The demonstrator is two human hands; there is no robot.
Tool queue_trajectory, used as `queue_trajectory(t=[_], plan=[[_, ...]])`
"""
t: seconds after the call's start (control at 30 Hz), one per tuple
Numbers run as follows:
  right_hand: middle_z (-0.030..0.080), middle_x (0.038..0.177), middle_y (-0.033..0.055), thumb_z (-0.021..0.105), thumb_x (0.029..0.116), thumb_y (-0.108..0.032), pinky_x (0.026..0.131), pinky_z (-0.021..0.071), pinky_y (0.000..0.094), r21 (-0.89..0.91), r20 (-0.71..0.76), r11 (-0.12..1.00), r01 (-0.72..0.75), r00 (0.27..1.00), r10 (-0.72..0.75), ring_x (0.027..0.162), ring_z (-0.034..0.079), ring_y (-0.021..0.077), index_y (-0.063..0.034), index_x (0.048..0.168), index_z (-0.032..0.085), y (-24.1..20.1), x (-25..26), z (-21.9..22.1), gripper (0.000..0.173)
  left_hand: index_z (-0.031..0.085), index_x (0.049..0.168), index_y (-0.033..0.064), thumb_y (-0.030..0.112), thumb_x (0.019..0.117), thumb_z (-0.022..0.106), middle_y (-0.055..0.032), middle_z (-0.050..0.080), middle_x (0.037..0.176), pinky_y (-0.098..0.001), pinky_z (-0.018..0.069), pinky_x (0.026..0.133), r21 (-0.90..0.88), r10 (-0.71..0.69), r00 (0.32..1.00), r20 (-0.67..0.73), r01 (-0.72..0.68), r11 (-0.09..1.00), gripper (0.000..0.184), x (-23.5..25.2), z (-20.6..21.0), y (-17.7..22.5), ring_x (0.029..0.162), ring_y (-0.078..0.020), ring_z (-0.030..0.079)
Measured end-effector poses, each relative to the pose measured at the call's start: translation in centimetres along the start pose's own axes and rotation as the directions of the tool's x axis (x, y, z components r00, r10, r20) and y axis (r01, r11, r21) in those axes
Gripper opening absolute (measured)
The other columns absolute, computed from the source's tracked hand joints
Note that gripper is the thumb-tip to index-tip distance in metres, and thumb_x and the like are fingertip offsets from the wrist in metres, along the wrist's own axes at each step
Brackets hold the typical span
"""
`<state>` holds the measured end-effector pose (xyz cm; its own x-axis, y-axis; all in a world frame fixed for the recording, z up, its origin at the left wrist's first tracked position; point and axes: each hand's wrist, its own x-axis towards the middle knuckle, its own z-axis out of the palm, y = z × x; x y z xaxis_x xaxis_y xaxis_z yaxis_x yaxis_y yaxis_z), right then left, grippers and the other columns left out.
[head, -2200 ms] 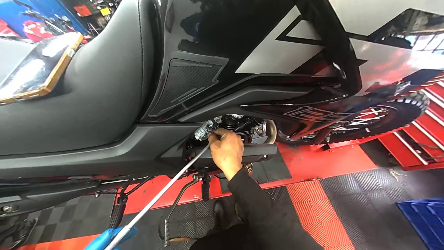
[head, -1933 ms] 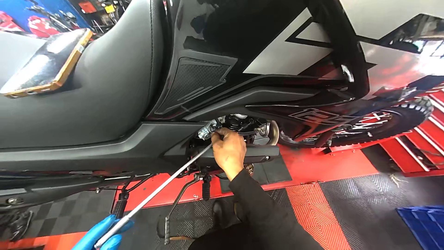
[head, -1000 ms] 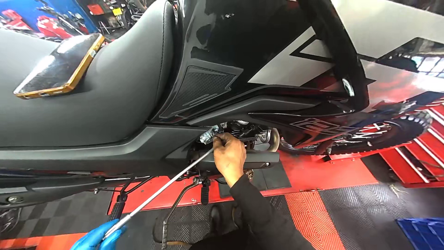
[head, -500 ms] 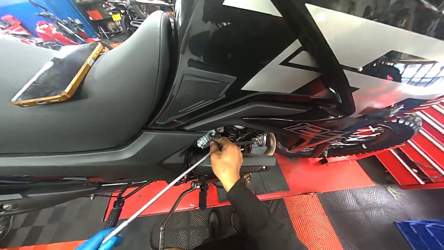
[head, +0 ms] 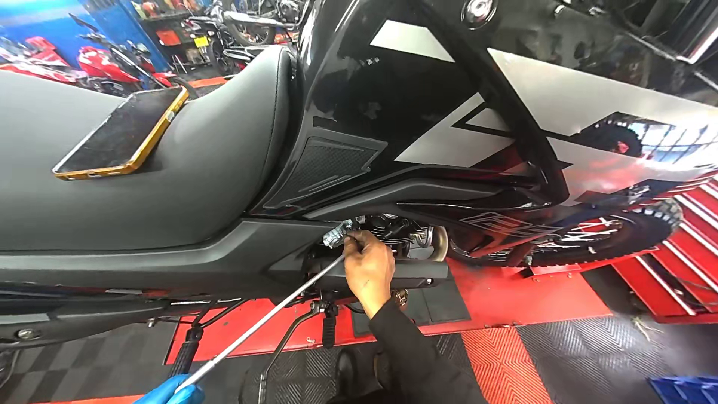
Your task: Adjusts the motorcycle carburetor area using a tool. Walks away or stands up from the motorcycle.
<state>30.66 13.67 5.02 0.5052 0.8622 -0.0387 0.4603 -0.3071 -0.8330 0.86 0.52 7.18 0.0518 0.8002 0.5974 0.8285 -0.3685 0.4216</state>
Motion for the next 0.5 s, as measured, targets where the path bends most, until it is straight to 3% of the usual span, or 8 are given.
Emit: queue_trajectory(t=[0.5], plan=[[0.073, 0.080, -0.0065, 0.063, 0.0992, -0.034, 0.068, 0.0541, 0.0524, 0.034, -0.008, 0.999, 0.016, 1.000, -0.016, 0.074, 0.069, 0.0153, -0.0267, 0.104, 0.077, 0.30, 0.06, 0.16, 0.016, 0.065, 0.080, -0.0031, 0.016, 0.1086, 0.047, -0.0091, 0.064, 0.066, -0.0304, 0.0537, 0.060, -0.052, -0.062, 0.998, -0.004, 0.062, 0.997, 0.039, -0.44, 0.41, 0.07, 0.061, -0.0146, 0.063]])
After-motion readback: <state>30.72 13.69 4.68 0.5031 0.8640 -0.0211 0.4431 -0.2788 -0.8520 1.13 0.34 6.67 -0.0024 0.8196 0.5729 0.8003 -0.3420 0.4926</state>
